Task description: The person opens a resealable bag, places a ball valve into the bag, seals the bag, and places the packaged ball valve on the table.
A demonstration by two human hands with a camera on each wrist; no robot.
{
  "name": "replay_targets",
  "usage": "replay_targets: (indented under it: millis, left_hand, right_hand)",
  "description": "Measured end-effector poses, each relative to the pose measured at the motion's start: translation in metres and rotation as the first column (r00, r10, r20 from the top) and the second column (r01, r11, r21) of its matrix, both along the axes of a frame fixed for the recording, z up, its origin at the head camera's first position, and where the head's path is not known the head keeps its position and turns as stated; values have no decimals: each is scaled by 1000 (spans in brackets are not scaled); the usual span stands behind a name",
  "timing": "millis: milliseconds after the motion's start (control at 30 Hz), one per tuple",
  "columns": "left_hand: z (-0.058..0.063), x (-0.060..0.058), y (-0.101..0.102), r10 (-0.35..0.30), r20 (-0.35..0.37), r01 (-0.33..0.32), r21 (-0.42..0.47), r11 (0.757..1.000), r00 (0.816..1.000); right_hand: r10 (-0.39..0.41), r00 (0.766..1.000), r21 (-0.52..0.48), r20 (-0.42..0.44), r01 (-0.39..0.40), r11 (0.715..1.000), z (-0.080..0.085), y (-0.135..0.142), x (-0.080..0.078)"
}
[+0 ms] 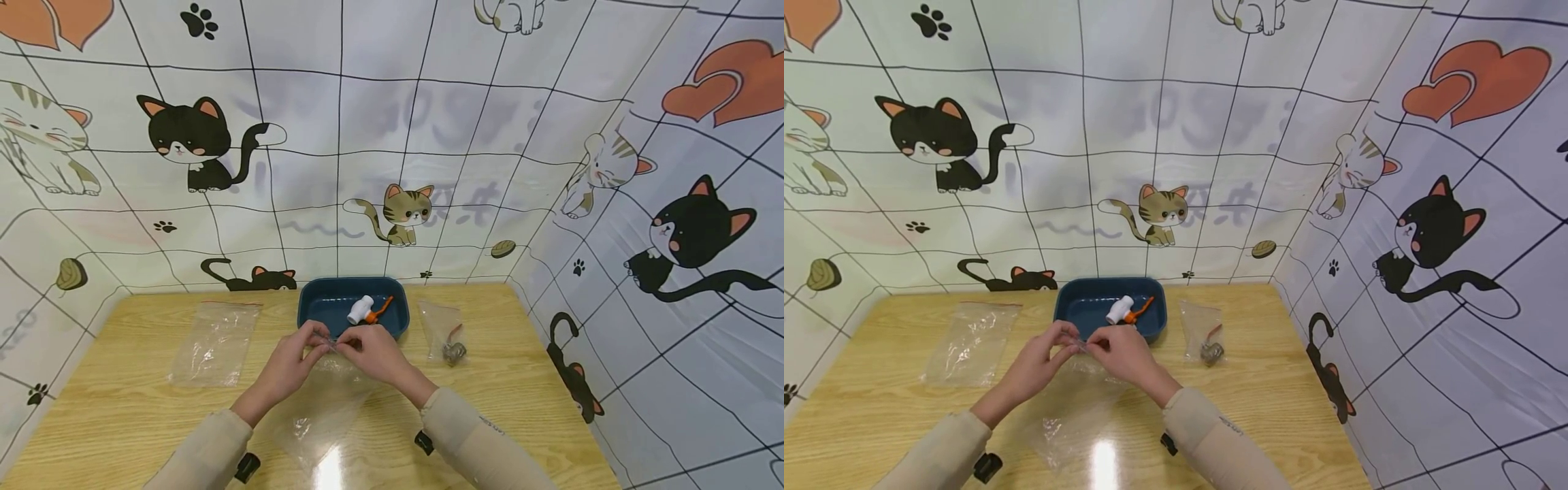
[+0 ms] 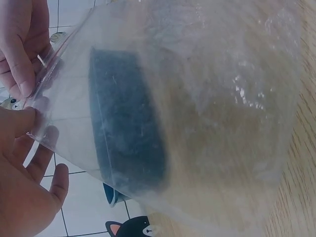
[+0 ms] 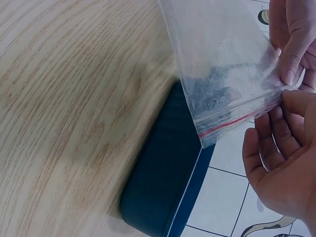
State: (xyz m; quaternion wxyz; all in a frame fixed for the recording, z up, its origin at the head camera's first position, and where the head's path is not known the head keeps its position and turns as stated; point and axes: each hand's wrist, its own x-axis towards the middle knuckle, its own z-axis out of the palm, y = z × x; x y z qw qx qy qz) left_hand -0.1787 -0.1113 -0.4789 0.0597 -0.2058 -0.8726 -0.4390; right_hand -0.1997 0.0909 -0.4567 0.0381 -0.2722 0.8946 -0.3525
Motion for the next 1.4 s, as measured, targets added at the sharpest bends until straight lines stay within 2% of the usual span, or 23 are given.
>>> replay_targets:
  millis: [167, 267, 367, 467, 667, 800, 967, 1200, 1400]
  left_hand:
    - [1, 1, 1, 20, -12, -20, -10, 1000, 1000]
    - [2, 2, 2, 86, -64, -88, -28, 996, 994]
    - [5, 4, 5, 166, -131, -172, -42, 984, 977]
    - [7, 5, 7, 206, -148, -215, -50, 975, 967]
    - [6, 6, 11, 221, -71, -228, -112, 967, 973]
    - [6, 6, 13, 245, -33, -247, -123, 961, 969]
    - [4, 6, 16, 264, -46, -268, -142, 953, 963]
    - [4, 6, 17, 272, -43, -276, -113, 955, 961]
    - [3, 7, 19, 262, -127, -275, -103, 956, 957]
  right_hand:
    - [-15, 1000, -23, 22, 15, 1000, -1, 0, 0]
    - [-36, 999, -41, 27, 37, 998, 0, -1, 1]
    - [-64, 998, -52, 28, 66, 996, 1, -1, 2]
    - [-93, 995, -49, 20, 94, 994, 1, -1, 3]
    - [-102, 995, -55, -18, 101, 993, 0, -3, 3]
    - [-93, 995, -61, -23, 91, 994, -3, -4, 4]
    - [-80, 996, -66, -44, 77, 995, -4, -4, 5]
    - [-74, 995, -88, -59, 68, 994, -1, -5, 7]
    - [-67, 995, -67, -68, 62, 996, -1, -7, 6]
